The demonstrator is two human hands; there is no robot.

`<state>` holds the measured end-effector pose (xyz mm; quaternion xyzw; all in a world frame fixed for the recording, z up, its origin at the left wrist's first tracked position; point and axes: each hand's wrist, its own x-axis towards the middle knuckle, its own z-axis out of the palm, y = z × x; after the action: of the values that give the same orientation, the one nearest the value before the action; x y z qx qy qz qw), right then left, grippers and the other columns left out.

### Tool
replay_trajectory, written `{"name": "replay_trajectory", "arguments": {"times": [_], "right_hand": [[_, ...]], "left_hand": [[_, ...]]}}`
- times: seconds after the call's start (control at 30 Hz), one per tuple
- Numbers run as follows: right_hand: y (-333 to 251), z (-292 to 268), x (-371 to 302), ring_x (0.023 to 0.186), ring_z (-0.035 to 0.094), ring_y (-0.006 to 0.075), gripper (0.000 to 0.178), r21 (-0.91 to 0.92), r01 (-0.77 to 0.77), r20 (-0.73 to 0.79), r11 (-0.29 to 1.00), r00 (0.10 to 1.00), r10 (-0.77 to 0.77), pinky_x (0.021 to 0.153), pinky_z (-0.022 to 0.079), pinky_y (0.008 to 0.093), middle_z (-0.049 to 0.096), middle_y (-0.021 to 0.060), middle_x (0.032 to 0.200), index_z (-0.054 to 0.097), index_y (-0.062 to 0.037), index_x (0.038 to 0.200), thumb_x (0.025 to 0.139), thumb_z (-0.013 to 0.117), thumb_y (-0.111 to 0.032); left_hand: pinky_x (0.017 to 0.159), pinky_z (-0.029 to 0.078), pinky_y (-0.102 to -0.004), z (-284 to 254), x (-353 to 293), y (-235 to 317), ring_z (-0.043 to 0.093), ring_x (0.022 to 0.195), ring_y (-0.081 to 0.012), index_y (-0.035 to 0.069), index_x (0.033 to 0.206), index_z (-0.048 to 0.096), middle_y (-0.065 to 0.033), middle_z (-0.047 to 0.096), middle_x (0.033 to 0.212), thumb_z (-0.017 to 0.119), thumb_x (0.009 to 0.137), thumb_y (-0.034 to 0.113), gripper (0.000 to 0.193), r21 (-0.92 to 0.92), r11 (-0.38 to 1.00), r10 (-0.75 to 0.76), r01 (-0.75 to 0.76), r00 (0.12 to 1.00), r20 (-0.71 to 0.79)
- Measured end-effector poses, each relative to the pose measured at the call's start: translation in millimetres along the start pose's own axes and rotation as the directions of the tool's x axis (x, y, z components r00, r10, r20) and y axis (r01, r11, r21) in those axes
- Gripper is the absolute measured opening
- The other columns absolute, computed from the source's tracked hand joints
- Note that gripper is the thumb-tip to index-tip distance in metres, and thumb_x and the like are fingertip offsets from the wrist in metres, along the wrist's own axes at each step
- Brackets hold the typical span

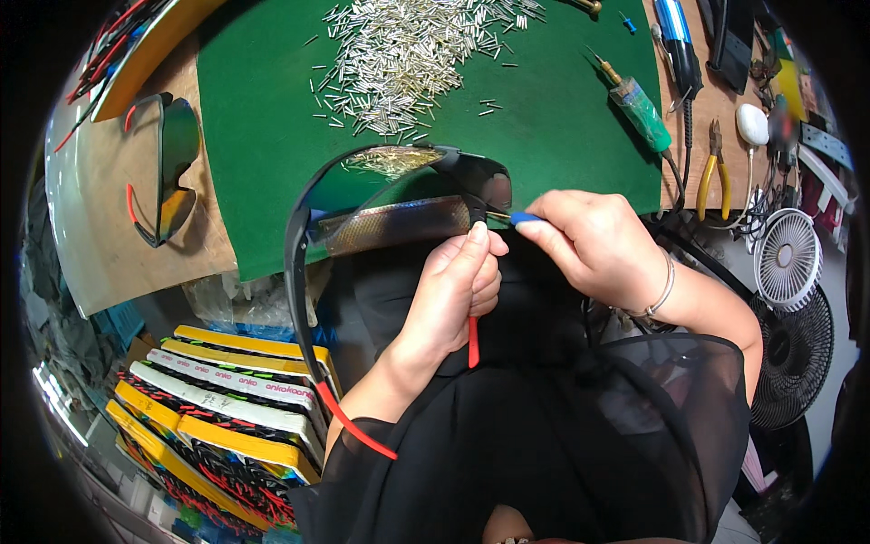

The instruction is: The person assembles sunglasses by inserting small metal pins into the frame arms using a blue-handled tool. They repeatedly pick up sunglasses from a tray, insert pins into both arms, and place the finished units back into the tray.

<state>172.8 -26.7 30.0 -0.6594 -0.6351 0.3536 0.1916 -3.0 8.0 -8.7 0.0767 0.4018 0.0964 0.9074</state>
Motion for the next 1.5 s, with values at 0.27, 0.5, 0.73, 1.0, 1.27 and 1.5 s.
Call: {"name": "replay_trajectory", "arguments": {"times": [0.27,0.5,0.73,1.0,1.27,1.5], "right_hand": [[-11,-10,11,0.061,0.057,0.0317,0.022,0.003,-0.143,0.162,0.99,0.977,0.141,0.054,0.047,0.0378,0.056,0.0153,0.065,0.054,-0.0024,0.071,0.082,0.056,-0.021],[-5,-6,6,0.053,0.057,0.0183,0.013,-0.446,0.315,0.075,0.838,0.946,-0.316,0.047,0.047,0.0284,0.05,0.0045,0.061,0.052,-0.0044,0.075,0.075,0.058,-0.015],[-2,-7,8,0.055,0.058,0.0196,0.016,-0.45,0.349,0.057,0.822,0.93,-0.364,0.047,0.047,0.0295,0.053,0.0065,0.062,0.056,-0.0016,0.081,0.075,0.058,-0.016],[-2,-13,17,0.059,0.058,0.0274,0.024,-0.235,0.106,0.119,0.966,0.99,-0.08,0.051,0.047,0.0367,0.055,0.0118,0.062,0.052,-0.0037,0.069,0.083,0.055,-0.023],[0,-9,12,0.052,0.054,0.0206,0.018,-0.381,0.311,0.013,0.871,0.943,-0.332,0.043,0.044,0.0292,0.044,0.0056,0.062,0.047,-0.0053,0.071,0.075,0.059,-0.017],[3,-6,5,0.054,0.055,0.0319,0.027,-0.235,0.084,0.095,0.968,0.993,-0.063,0.049,0.046,0.0374,0.052,0.0142,0.063,0.048,-0.0012,0.076,0.08,0.061,-0.024]], "left_hand": [[0.037,0.02,-0.0179,-2,1,0,0.022,0.041,-0.0035,0.009,0.082,0.048,0.0072,0.028,0.049,0.037,0.095,0.03,0.027,0.025,1.0,-0.009,0.009,1.0,-0.003],[0.037,0.019,-0.0188,2,1,1,0.022,0.04,-0.0039,0.01,0.079,0.044,0.0069,0.026,0.049,0.038,0.095,0.031,0.027,0.027,0.999,-0.028,0.029,0.999,-0.024],[0.036,0.019,-0.0185,0,1,1,0.022,0.04,-0.0037,0.01,0.08,0.045,0.0069,0.026,0.049,0.038,0.095,0.031,0.026,0.0,0.999,-0.043,0.043,0.999,-0.013],[0.036,0.02,-0.0179,1,2,4,0.022,0.039,-0.0036,0.01,0.081,0.045,0.0071,0.026,0.049,0.036,0.095,0.032,0.027,-0.02,0.998,-0.067,0.067,0.998,0.013],[0.036,0.02,-0.018,1,2,4,0.022,0.039,-0.0037,0.01,0.081,0.045,0.007,0.026,0.049,0.035,0.096,0.031,0.028,-0.019,0.997,-0.072,0.072,0.997,-0.006],[0.036,0.017,-0.0193,0,3,3,0.019,0.038,-0.0027,0.008,0.083,0.045,0.0081,0.025,0.049,0.037,0.095,0.031,0.027,-0.044,0.997,-0.065,0.064,0.998,-0.005]]}}
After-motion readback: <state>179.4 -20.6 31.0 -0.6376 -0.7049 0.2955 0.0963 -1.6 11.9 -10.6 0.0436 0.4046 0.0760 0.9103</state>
